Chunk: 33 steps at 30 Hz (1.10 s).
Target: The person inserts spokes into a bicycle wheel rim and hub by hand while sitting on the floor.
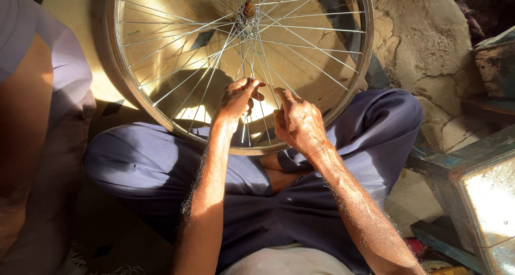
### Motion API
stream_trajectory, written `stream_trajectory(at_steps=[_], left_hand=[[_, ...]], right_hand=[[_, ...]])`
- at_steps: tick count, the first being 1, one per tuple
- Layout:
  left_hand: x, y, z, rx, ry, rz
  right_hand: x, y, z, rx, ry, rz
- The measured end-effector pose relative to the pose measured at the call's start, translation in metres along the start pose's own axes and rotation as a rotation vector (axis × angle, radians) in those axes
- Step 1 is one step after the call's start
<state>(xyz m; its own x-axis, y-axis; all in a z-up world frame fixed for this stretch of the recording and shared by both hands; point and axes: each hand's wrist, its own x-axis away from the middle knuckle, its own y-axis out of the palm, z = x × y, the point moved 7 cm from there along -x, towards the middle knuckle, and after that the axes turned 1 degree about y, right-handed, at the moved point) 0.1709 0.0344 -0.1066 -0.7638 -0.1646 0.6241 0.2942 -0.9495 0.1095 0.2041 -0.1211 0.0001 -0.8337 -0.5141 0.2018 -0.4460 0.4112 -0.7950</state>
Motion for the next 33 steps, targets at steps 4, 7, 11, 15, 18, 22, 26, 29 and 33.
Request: stream_trajectory(at_steps=[4, 7, 11, 15, 18, 22, 26, 29, 33], left_hand=[[0.001, 0.007, -0.001, 0.118, -0.034, -0.016], [-0.008, 0.012, -0.013, 0.232, -0.013, -0.066], [-0.023, 0.024, -0.037, 0.331, -0.061, -0.195], [-0.018, 0.016, -0.035, 0.259, -0.078, -0.085], [-0.007, 0.009, -0.019, 0.231, 0.009, -0.058], [-0.007, 0.01, -0.016, 0.157, 0.024, -0.046], [-0.007, 0.012, -0.017, 0.165, 0.044, -0.043], [-0.005, 0.01, -0.009, 0.21, 0.076, -0.097], [0.001, 0.017, -0.006, 0.359, 0.062, -0.168]], right_hand=[[-0.01, 0.003, -0.002, 0.187, -0.075, -0.056], [-0.014, 0.002, -0.005, 0.191, -0.018, -0.105], [-0.013, -0.002, -0.012, -0.008, 0.004, 0.025], [-0.013, 0.001, -0.006, -0.176, -0.018, 0.048], [-0.015, 0.017, 0.014, -0.484, 0.233, -0.125], [-0.016, 0.021, 0.02, -0.546, 0.29, -0.145], [-0.019, 0.023, 0.033, -0.703, 0.372, -0.17], [-0.018, 0.017, 0.048, -0.657, 0.386, -0.157], [-0.016, 0.017, 0.052, -0.689, 0.219, -0.177]])
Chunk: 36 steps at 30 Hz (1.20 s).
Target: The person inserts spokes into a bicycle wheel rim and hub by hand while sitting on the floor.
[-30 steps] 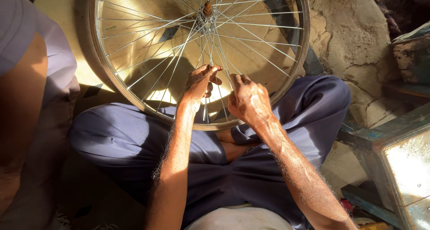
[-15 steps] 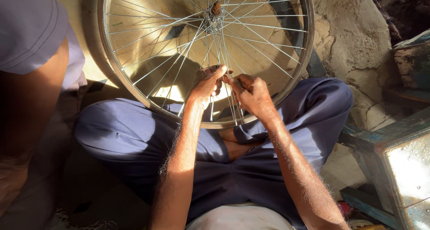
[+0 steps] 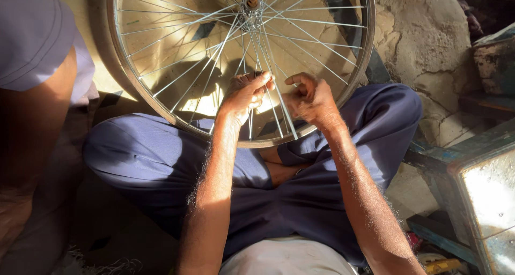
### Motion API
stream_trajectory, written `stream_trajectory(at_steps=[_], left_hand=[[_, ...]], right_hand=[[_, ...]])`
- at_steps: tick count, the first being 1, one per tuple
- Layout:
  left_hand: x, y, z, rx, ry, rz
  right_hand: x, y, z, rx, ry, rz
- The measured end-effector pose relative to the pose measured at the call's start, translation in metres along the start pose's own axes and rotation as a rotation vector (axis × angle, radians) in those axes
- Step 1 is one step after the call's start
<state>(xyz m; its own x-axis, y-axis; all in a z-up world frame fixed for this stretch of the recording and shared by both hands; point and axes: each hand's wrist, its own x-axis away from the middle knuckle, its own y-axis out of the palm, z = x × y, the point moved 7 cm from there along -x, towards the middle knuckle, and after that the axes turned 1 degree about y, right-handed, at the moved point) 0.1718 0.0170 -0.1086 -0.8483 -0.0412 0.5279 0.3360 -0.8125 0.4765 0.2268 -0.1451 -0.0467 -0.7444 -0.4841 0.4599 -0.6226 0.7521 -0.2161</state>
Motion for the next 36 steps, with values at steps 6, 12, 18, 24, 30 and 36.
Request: stream_trajectory(at_steps=[6, 12, 18, 24, 30, 36], left_hand=[[-0.006, 0.001, -0.02, -0.02, -0.051, 0.063], [-0.008, 0.004, -0.012, -0.037, -0.02, 0.086], [-0.001, -0.013, -0.006, -0.139, -0.036, 0.104], [0.007, -0.028, -0.003, -0.258, -0.05, 0.212], [-0.012, -0.032, -0.02, -0.214, 0.018, 0.182], [-0.028, -0.015, -0.017, -0.352, 0.192, 0.188]], right_hand=[[0.013, 0.017, 0.02, -0.197, 0.176, -0.074], [0.008, 0.02, 0.022, -0.168, 0.082, -0.143], [-0.011, -0.015, 0.026, 0.113, 0.072, -0.156], [-0.038, -0.052, 0.026, 0.365, 0.054, -0.183], [-0.041, -0.058, 0.014, 0.441, -0.147, -0.134], [-0.027, -0.048, 0.003, 0.439, -0.462, -0.066]])
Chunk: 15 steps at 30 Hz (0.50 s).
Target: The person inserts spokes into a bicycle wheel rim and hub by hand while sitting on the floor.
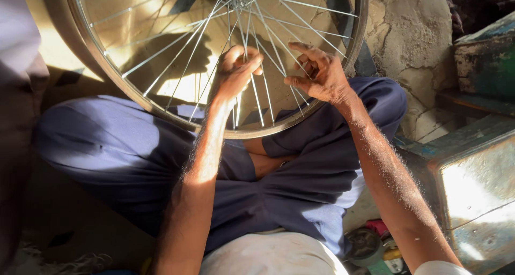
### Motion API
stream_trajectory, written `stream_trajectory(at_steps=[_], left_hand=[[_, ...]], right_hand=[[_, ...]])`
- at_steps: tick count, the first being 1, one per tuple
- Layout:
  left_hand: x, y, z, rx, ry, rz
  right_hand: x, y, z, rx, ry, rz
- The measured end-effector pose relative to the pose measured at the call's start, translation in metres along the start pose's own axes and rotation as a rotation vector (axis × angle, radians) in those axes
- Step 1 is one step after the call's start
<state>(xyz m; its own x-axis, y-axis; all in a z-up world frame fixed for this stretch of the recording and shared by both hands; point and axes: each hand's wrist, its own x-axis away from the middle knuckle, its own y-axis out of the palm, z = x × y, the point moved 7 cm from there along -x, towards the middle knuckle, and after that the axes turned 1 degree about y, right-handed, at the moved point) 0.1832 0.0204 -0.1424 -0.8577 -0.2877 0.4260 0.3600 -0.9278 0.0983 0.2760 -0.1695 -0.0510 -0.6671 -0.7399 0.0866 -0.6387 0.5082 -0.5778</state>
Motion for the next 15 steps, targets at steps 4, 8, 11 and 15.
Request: stream_trajectory(at_steps=[4, 8, 11, 15], left_hand=[[-0.002, 0.013, 0.0, -0.13, -0.026, 0.106], [-0.015, 0.031, -0.037, -0.1, -0.039, 0.124], [-0.031, 0.035, -0.057, -0.375, 0.253, 0.289], [-0.054, 0.045, -0.115, 0.022, 0.063, 0.206]], right_hand=[[0.007, 0.006, -0.001, 0.108, -0.105, 0.078], [0.002, 0.011, 0.005, 0.154, -0.056, -0.024], [-0.008, 0.022, 0.008, 0.081, 0.04, -0.17], [-0.016, 0.02, 0.015, 0.03, 0.321, -0.394]])
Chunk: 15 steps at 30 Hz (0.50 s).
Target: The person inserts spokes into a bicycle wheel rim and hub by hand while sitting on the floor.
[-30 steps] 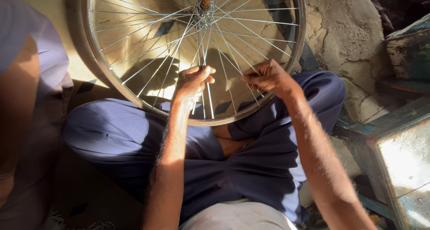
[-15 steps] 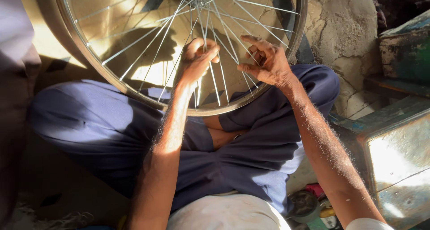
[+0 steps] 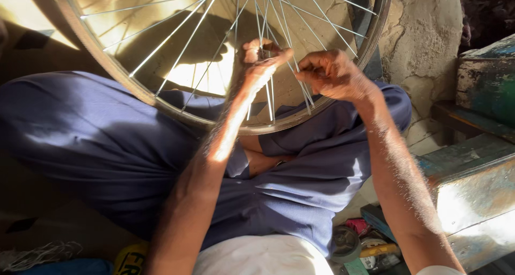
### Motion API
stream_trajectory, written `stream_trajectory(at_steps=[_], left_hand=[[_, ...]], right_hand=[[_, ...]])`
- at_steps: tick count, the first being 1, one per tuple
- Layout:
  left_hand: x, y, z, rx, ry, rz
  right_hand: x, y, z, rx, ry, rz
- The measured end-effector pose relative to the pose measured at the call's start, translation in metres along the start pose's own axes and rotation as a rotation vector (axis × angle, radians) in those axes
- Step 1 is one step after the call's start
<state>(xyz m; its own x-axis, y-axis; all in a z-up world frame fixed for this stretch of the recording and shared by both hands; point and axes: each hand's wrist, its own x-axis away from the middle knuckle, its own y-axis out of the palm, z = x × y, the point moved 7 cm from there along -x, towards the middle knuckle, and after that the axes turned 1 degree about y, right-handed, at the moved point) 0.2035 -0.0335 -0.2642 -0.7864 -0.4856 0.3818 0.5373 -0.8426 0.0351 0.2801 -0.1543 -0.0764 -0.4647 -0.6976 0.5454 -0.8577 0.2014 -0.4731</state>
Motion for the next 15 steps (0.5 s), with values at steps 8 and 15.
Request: stream_trajectory(at_steps=[8, 15], left_hand=[[0.045, -0.041, 0.065, -0.161, -0.232, -0.239], [0.054, -0.081, 0.097, 0.101, 0.0, -0.225]], right_hand=[[-0.021, -0.007, -0.001, 0.1, -0.051, -0.193], [-0.02, 0.006, -0.003, 0.028, 0.123, -0.235]])
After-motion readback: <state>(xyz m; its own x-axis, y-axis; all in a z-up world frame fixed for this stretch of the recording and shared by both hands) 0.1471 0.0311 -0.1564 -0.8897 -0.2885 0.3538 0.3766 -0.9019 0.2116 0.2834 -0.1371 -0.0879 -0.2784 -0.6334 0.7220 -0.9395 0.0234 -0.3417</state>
